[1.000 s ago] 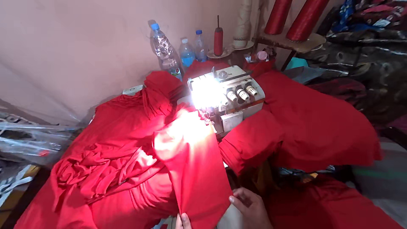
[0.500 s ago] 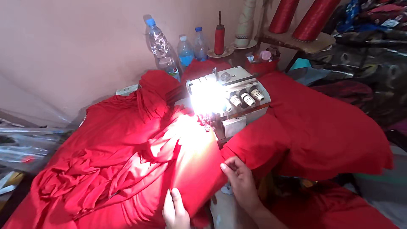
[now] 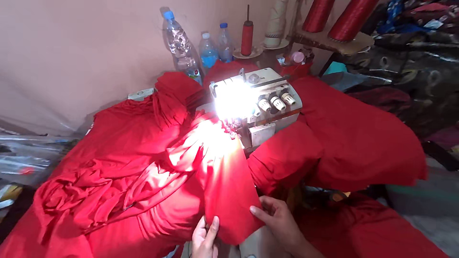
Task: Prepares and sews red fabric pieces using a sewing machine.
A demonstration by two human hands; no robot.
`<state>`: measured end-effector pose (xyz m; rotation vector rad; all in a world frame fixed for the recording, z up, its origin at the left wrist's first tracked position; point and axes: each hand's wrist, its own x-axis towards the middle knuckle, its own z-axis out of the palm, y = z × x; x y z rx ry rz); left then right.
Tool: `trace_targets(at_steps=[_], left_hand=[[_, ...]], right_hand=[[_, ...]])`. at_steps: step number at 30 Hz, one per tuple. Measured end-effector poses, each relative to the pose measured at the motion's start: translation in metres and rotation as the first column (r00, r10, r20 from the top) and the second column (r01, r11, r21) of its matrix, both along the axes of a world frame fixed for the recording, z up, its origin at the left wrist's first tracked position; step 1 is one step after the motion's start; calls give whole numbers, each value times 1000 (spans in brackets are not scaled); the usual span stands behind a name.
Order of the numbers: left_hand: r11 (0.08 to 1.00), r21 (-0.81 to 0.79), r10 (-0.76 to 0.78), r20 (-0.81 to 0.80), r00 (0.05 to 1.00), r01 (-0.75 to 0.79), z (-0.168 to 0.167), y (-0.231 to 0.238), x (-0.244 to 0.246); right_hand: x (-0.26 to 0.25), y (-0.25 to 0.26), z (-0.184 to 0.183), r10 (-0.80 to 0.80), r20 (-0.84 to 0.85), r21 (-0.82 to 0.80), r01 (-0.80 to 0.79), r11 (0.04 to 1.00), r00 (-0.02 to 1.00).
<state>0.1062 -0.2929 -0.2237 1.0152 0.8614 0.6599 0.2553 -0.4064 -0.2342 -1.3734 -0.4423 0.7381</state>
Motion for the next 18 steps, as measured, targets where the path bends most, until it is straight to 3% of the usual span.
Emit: trace_targets(at_steps=[4, 8, 12, 18], left_hand=[[990, -1, 142, 13, 990, -142, -11, -8, 0], [974, 65, 216, 38, 976, -218, -11, -9, 2], [957, 156, 239, 54, 970, -244, -17, -10, 1], [934, 260, 251, 17, 968, -247, -21, -12, 5]], right_hand=[[-10, -19, -6, 23, -89, -4, -23, 1000, 996], [-10, -27, -4, 75, -77, -33, -78, 996, 994], [-6, -29, -9, 74, 72, 4, -75, 997, 995], [-8, -28, -8, 17, 40, 47, -19, 999, 999]])
